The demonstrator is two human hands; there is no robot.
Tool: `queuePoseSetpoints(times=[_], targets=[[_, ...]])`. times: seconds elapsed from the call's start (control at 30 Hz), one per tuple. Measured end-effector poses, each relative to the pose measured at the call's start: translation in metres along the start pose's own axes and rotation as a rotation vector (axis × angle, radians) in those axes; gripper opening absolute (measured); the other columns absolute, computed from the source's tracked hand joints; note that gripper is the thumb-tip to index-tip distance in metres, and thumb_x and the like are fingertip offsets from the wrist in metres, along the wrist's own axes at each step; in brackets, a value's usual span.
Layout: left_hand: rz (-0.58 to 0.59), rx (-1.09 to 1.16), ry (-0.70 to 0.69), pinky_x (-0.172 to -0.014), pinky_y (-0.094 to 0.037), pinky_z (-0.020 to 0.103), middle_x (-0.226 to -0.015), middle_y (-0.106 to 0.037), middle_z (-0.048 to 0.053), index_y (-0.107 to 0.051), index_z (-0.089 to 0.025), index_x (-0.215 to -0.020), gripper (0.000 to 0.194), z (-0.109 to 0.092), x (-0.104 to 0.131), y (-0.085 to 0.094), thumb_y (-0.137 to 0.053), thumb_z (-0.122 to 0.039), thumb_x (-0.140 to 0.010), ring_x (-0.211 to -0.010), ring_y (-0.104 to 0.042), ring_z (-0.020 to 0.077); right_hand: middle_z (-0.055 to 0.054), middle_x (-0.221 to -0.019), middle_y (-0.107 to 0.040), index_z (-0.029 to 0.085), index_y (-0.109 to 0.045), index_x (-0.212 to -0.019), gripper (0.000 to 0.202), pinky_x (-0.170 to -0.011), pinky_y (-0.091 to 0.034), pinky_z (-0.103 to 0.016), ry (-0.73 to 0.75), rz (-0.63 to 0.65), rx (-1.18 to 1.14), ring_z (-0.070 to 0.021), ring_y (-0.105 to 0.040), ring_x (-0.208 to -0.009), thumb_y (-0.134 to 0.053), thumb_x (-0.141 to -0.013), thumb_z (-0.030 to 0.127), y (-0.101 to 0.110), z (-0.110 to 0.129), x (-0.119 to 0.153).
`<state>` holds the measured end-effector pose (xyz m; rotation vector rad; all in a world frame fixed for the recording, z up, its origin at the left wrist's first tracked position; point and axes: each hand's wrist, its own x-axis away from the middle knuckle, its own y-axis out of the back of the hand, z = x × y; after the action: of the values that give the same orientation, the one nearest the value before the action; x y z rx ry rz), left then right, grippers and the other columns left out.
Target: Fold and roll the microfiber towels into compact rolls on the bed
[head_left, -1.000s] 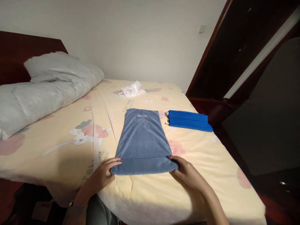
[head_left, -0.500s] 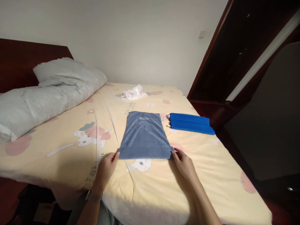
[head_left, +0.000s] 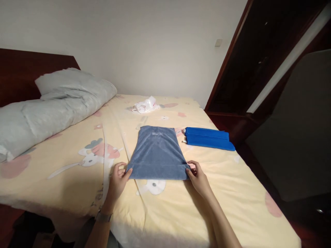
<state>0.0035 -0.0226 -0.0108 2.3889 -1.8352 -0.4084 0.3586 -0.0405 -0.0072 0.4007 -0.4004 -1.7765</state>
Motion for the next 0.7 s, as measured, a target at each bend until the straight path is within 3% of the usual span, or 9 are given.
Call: queuePoseSetpoints(times=[0.13,0.27,0.37,0.43,0.5,0.6,0.7], targets=[[0.161,-0.319,-0.093,-0.05,-0.035,0.022,-0.055,-0.036,-0.009,-0.057,-0.022,-0.09,0.023,-0.006,0.015,0.018,-0.058,-0.043,-0.081,-0.048,-0.044,0.0112,-0.001,-0.073,-0.063,0.022,-0.063,-0.093,0.03,-0.062,-0.043,-0.028,-0.056,0.133,0.023,-0.0194,-0.059,-0.067,-0.052,-0.082,0.048,0.015,0.002,0.017],[0.392,-0.631,-0.102,-0.056,-0.043,0.025,-0.062,-0.049,-0.005,-0.064,-0.023,-0.093,0.022,-0.008,0.033,0.039,-0.052,-0.041,-0.086,-0.056,-0.054,0.0137,-0.002,-0.072,-0.062,0.02,-0.067,-0.091,0.032,-0.064,-0.045,-0.029,-0.118,0.299,0.156,-0.0204,-0.06,-0.069,-0.053,-0.084,0.048,0.034,0.003,0.039],[0.427,-0.659,-0.261,-0.081,-0.052,0.031,-0.09,-0.066,0.003,-0.065,-0.025,-0.106,0.027,-0.007,0.037,0.055,-0.057,-0.04,-0.085,-0.087,-0.065,0.0194,-0.008,-0.106,-0.062,0.021,-0.067,-0.111,0.042,-0.083,-0.05,-0.031,0.034,0.386,0.138,-0.024,-0.062,-0.099,-0.065,-0.079,0.048,0.049,0.003,0.05],[0.478,-0.64,-0.421,-0.1,-0.048,0.036,-0.117,-0.065,0.006,-0.064,-0.027,-0.114,0.035,-0.005,0.034,0.064,-0.064,-0.033,-0.079,-0.113,-0.06,0.023,-0.009,-0.134,-0.049,0.024,-0.063,-0.123,0.056,-0.1,-0.046,-0.033,0.149,0.417,0.111,-0.027,-0.049,-0.126,-0.075,-0.071,0.042,0.055,0.001,0.052],[0.524,-0.63,-0.498,-0.107,-0.044,0.038,-0.133,-0.059,0.006,-0.063,-0.028,-0.121,0.045,-0.002,0.03,0.07,-0.063,-0.023,-0.076,-0.125,-0.054,0.0243,-0.009,-0.144,-0.041,0.026,-0.063,-0.125,0.057,-0.107,-0.04,-0.035,0.19,0.449,0.082,-0.0279,-0.039,-0.136,-0.075,-0.07,0.033,0.057,-0.003,0.051],[0.528,-0.606,-0.467,-0.108,-0.045,0.037,-0.134,-0.06,0.004,-0.065,-0.03,-0.12,0.046,0.002,0.025,0.071,-0.058,-0.017,-0.076,-0.124,-0.056,0.0228,-0.008,-0.136,-0.053,0.025,-0.065,-0.121,0.043,-0.105,-0.044,-0.037,0.143,0.453,0.007,-0.0269,-0.05,-0.128,-0.066,-0.078,0.029,0.054,-0.006,0.046],[0.483,-0.547,-0.388,-0.108,-0.045,0.036,-0.125,-0.067,0.004,-0.068,-0.029,-0.115,0.035,0.004,0.021,0.066,-0.059,-0.026,-0.081,-0.119,-0.06,0.0228,-0.008,-0.114,-0.068,0.023,-0.063,-0.122,0.039,-0.089,-0.053,-0.037,0.05,0.409,-0.059,-0.0259,-0.065,-0.103,-0.06,-0.086,0.039,0.05,-0.006,0.041]])
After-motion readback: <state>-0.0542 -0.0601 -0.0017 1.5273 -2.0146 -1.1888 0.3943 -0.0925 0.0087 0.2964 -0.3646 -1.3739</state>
